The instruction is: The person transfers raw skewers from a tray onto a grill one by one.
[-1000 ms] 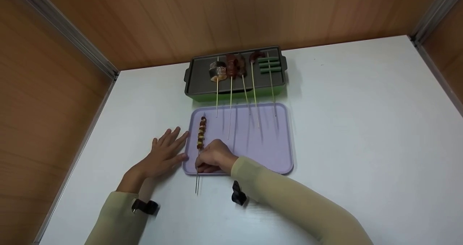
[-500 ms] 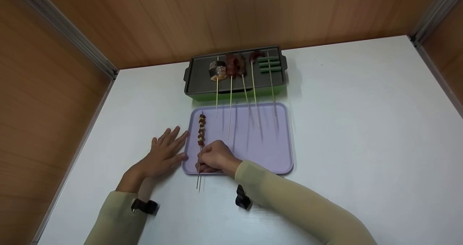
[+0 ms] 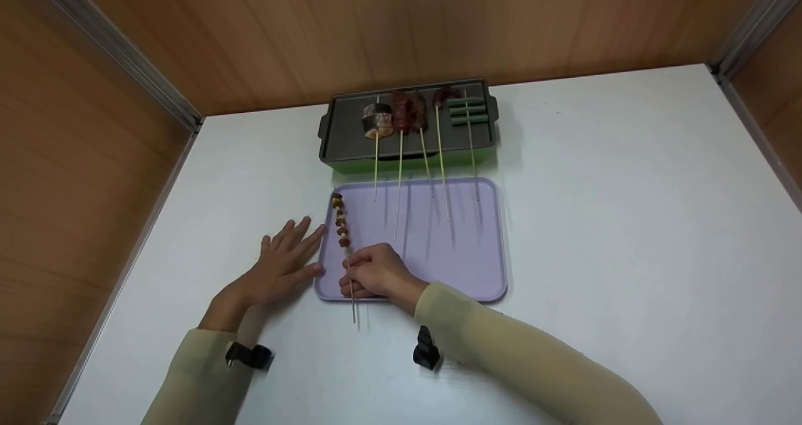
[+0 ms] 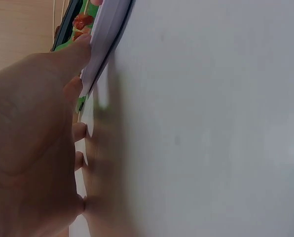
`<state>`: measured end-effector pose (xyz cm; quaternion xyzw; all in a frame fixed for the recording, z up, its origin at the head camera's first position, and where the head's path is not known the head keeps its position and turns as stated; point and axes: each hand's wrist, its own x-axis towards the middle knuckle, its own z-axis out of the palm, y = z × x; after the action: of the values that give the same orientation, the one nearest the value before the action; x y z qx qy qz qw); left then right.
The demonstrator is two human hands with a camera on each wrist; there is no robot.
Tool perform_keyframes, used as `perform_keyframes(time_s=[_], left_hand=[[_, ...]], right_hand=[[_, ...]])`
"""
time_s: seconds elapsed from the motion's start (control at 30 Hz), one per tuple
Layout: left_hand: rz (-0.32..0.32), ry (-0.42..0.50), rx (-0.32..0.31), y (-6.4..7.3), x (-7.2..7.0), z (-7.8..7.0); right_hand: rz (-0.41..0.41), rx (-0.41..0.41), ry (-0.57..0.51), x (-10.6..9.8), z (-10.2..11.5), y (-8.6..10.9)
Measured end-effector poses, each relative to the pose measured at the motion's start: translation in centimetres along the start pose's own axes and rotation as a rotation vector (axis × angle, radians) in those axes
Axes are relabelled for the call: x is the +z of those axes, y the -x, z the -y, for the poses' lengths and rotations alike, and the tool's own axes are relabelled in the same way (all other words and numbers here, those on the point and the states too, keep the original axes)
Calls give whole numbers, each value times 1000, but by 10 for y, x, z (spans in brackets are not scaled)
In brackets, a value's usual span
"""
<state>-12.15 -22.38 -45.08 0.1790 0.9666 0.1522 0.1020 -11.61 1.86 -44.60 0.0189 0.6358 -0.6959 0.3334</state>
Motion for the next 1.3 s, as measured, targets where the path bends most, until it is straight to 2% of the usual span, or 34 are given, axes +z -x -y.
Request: perform_keyframes(time_s=[0.2,0.43,0.7,0.97,1.3], left_hand=[[-3,7,-1,0,-2,1],[-8,-11,12,0,-2,3],[-15,-15,11,-1,-3,2],[-11,3,3,0,-3,0],[-24,13,5,1,1,0]], right_hand=[[1,-45,-4,6,5,9],[45,-76,-4,18,15,14],[59,-131,1,17,44,13],[10,-107,-109,6,80,-9],[-91,-74,-150,-14,108,-43]])
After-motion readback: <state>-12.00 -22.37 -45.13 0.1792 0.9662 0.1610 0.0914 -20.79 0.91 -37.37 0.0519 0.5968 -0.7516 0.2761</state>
